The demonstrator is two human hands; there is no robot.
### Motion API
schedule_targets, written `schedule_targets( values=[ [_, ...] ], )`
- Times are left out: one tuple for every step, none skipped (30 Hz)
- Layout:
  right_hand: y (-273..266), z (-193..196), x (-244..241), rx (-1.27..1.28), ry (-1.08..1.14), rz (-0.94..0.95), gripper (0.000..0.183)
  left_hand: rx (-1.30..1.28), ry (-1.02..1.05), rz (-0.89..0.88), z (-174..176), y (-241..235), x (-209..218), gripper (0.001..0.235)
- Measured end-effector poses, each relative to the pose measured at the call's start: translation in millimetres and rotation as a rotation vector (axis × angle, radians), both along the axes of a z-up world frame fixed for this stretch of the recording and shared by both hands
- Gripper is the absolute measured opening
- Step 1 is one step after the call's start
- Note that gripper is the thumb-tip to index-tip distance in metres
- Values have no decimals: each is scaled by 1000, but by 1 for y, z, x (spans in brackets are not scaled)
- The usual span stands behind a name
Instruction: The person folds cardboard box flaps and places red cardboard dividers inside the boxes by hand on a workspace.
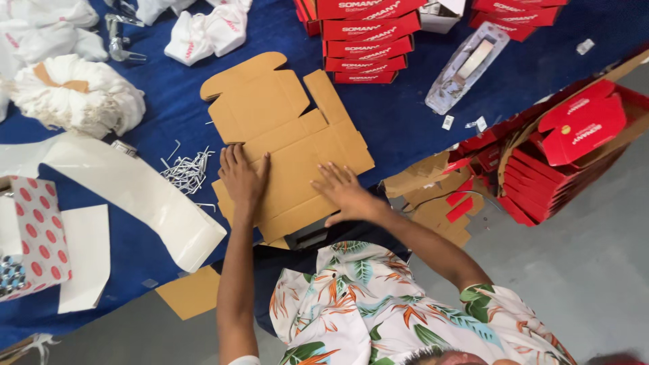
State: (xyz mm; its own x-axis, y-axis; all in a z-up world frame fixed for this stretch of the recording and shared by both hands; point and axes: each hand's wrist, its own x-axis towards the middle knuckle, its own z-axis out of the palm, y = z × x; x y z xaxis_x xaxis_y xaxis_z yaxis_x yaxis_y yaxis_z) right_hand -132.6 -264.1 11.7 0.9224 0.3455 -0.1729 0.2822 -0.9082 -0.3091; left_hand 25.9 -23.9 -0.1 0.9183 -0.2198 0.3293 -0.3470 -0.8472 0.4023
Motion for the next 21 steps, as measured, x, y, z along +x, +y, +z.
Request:
schedule_targets(
  values=[
    [-10,-2,5,200,-20,-22,106,-2,3,14,-1,0,-1,71],
    [-23,-4,9,401,-39,-49,95,-3,6,24,-2,-1,-1,67],
    [-37,-6,13,601,-56,-77,85,5,-6,21,-1,-2,0,67],
    [-52,-7,15,596,-207,-165,70,13,-17,21,1,-3,0,67],
    [-65,-8,19,588,-357,-253,57,20,-28,21,3,-4,1,66],
    [-79,-9,22,742,-338,-412,54,20,-44,32,6,-5,1,65],
    [-95,-10,25,895,-312,-574,50,21,-60,42,9,-7,1,65],
    [-111,-13,29,858,-376,-646,47,24,-74,48,11,-9,0,64],
    [-129,-16,32,820,-439,-718,44,-13,-72,56,12,-14,-1,63],
    [-145,-22,35,867,-433,-803,45,-50,-73,56,13,-22,3,62],
    [-161,-29,40,914,-427,-887,46,-88,-74,56,13,-31,8,62],
    [-177,-39,45,995,-413,-917,51,-203,-47,-2,10,-45,15,63],
    [-192,-50,53,1077,-399,-945,56,-318,-18,-60,6,-62,26,64],
    [-208,-61,63,1157,-388,-968,61,-436,9,-118,1,-80,40,65],
    [-221,-73,77,1272,-372,-980,69,-581,115,-130,-7,-101,54,68],
    [-234,-84,92,1388,-359,-990,76,-708,215,-139,-14,-125,74,70],
    [-247,-93,107,1505,-345,-996,84,-841,330,-149,-22,-147,94,72],
    [-260,-100,122,1611,-332,-996,87,-1000,467,-171,-30,-171,117,74],
    [-270,-106,138,1717,-318,-992,90,-1164,606,-192,-36,-195,144,76],
    [-277,-109,155,1825,-305,-984,94,-1312,736,-189,-42,-215,167,79],
    [-281,-111,170,1873,-309,-998,90,-1351,813,-172,-47,-230,185,81]
  ],
)
